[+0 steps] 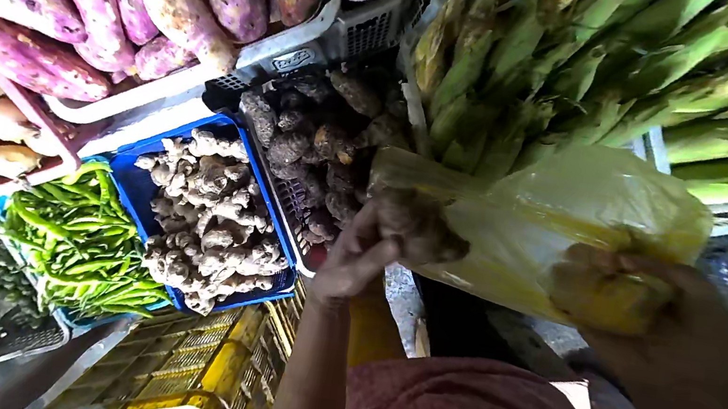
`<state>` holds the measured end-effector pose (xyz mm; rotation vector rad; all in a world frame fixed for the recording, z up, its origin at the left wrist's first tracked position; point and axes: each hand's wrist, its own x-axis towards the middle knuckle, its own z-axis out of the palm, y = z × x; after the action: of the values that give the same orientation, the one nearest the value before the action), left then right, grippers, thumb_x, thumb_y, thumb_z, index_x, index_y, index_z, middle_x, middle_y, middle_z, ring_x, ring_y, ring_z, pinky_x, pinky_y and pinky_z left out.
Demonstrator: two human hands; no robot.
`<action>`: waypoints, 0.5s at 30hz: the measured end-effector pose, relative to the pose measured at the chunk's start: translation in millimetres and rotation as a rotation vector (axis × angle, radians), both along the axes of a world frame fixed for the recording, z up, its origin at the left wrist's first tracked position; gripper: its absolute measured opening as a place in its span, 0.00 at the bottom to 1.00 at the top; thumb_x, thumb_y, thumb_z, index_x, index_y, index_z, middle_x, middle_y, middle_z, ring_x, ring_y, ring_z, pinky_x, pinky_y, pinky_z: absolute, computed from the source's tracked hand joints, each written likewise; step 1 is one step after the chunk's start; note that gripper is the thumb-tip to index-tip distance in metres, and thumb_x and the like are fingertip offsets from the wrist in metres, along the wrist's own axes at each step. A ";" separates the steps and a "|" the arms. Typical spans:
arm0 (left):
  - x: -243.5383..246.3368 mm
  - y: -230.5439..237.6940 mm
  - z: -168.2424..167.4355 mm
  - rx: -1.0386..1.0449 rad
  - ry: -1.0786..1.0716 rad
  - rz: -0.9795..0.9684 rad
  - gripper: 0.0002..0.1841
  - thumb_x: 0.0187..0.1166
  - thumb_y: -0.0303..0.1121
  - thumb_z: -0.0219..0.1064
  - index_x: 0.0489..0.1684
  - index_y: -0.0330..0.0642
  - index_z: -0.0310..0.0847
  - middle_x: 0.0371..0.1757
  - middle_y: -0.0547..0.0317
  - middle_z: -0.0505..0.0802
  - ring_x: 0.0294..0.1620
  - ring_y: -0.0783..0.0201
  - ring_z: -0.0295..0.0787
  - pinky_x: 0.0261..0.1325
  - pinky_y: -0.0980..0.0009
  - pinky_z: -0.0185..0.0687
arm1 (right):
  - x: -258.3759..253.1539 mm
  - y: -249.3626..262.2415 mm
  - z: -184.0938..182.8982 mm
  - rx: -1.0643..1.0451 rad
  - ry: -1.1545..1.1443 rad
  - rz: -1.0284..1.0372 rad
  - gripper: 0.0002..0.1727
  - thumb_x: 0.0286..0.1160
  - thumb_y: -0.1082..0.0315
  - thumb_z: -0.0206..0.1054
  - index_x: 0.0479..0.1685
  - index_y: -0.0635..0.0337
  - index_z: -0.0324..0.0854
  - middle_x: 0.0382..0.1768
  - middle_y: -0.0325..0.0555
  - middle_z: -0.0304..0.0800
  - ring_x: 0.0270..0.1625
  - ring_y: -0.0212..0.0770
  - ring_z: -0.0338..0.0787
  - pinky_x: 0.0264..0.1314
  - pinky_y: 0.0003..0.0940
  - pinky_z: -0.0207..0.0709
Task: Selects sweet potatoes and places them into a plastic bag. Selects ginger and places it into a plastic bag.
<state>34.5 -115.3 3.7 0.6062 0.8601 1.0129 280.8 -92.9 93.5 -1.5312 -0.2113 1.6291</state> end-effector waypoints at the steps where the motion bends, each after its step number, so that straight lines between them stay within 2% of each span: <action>1: 12.5 5.9 2.7 0.043 0.137 -0.092 0.31 0.80 0.39 0.70 0.82 0.42 0.67 0.65 0.61 0.89 0.62 0.71 0.88 0.68 0.68 0.85 | -0.9 -1.3 0.7 -0.005 0.001 -0.008 0.13 0.72 0.67 0.56 0.30 0.41 0.86 0.30 0.27 0.92 0.34 0.23 0.91 0.40 0.21 0.87; 2: 23.0 11.7 4.2 0.089 0.281 -0.218 0.35 0.79 0.35 0.71 0.85 0.32 0.61 0.73 0.49 0.85 0.70 0.63 0.85 0.75 0.62 0.81 | -1.6 -2.8 1.9 -0.013 -0.024 -0.011 0.13 0.73 0.68 0.54 0.32 0.41 0.84 0.30 0.27 0.92 0.35 0.24 0.91 0.40 0.22 0.88; 3: 29.7 16.5 7.4 0.124 0.424 -0.345 0.37 0.79 0.35 0.72 0.86 0.31 0.61 0.79 0.43 0.80 0.77 0.57 0.80 0.81 0.58 0.76 | -1.1 -4.7 2.8 -0.012 -0.056 -0.015 0.14 0.75 0.69 0.51 0.33 0.42 0.83 0.31 0.27 0.93 0.35 0.24 0.92 0.41 0.23 0.88; 4: 31.3 19.2 12.0 0.141 0.511 -0.424 0.35 0.79 0.36 0.72 0.85 0.32 0.66 0.83 0.43 0.77 0.80 0.55 0.77 0.82 0.56 0.72 | 2.5 -7.2 1.2 0.003 -0.066 -0.027 0.14 0.76 0.68 0.51 0.34 0.42 0.83 0.32 0.27 0.93 0.37 0.24 0.92 0.42 0.23 0.88; 5: 27.1 20.0 15.6 0.144 0.535 -0.426 0.30 0.80 0.35 0.71 0.81 0.34 0.73 0.82 0.45 0.79 0.79 0.56 0.78 0.81 0.57 0.74 | 8.8 -10.0 -2.3 0.019 -0.071 -0.039 0.15 0.79 0.67 0.51 0.36 0.41 0.84 0.33 0.27 0.93 0.38 0.24 0.92 0.43 0.22 0.88; 6: 18.7 18.7 15.9 0.123 0.513 -0.342 0.24 0.80 0.32 0.68 0.75 0.35 0.80 0.76 0.48 0.85 0.73 0.60 0.84 0.76 0.61 0.81 | 18.3 -13.4 -8.1 0.028 -0.072 -0.056 0.15 0.81 0.66 0.49 0.37 0.42 0.83 0.33 0.27 0.93 0.38 0.24 0.91 0.42 0.22 0.87; 8: -1.1 18.2 1.8 0.028 0.531 -0.034 0.12 0.82 0.26 0.63 0.58 0.35 0.87 0.53 0.56 0.95 0.48 0.68 0.94 0.52 0.68 0.92 | 39.0 -20.0 -17.3 0.038 -0.050 -0.088 0.15 0.83 0.64 0.50 0.37 0.41 0.84 0.33 0.28 0.93 0.36 0.23 0.91 0.40 0.21 0.87; 9: -12.1 21.9 -15.0 -0.010 0.689 0.050 0.10 0.83 0.27 0.63 0.56 0.37 0.86 0.50 0.56 0.95 0.46 0.67 0.93 0.49 0.68 0.92 | 44.3 -21.9 -19.2 0.032 -0.027 -0.100 0.15 0.82 0.63 0.52 0.35 0.41 0.85 0.31 0.28 0.93 0.35 0.23 0.91 0.39 0.20 0.87; 10: -22.1 26.7 -36.1 -0.038 0.917 0.016 0.14 0.81 0.28 0.67 0.61 0.35 0.83 0.58 0.50 0.91 0.55 0.60 0.90 0.57 0.62 0.88 | 46.1 -23.8 -19.2 0.013 -0.011 -0.116 0.15 0.80 0.63 0.52 0.34 0.41 0.85 0.31 0.28 0.93 0.34 0.23 0.91 0.38 0.21 0.87; 12: -31.3 28.4 -86.3 -0.163 1.252 -0.185 0.28 0.77 0.37 0.74 0.75 0.37 0.76 0.79 0.36 0.77 0.78 0.36 0.73 0.74 0.39 0.73 | 43.5 -25.3 -16.3 -0.009 0.019 -0.143 0.16 0.79 0.66 0.50 0.33 0.42 0.84 0.31 0.30 0.93 0.34 0.24 0.92 0.38 0.21 0.88; 13: -32.8 25.3 -108.0 -0.244 1.316 -0.263 0.37 0.74 0.45 0.77 0.82 0.41 0.70 0.84 0.34 0.71 0.83 0.30 0.66 0.76 0.33 0.69 | 42.0 -24.6 -16.4 -0.010 0.037 -0.153 0.16 0.79 0.67 0.49 0.34 0.43 0.84 0.31 0.31 0.93 0.34 0.25 0.92 0.38 0.22 0.88; 14: -33.6 22.3 -121.3 -0.306 1.338 -0.297 0.42 0.72 0.50 0.78 0.86 0.45 0.64 0.85 0.33 0.69 0.83 0.29 0.65 0.76 0.31 0.69 | 41.8 -23.7 -17.8 -0.003 0.055 -0.163 0.17 0.80 0.67 0.48 0.34 0.44 0.84 0.32 0.32 0.93 0.36 0.25 0.93 0.40 0.22 0.89; 15: -36.3 19.4 -124.7 -0.345 1.336 -0.290 0.44 0.71 0.51 0.79 0.88 0.47 0.63 0.84 0.32 0.71 0.80 0.30 0.70 0.74 0.33 0.73 | 42.9 -22.3 -19.3 0.005 0.071 -0.171 0.17 0.80 0.68 0.48 0.35 0.45 0.84 0.32 0.32 0.94 0.36 0.26 0.93 0.41 0.22 0.89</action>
<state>-1.7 -95.9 -121.1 1.0698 1.9769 0.0516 323.7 -115.2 74.2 -1.4443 -0.0440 1.5424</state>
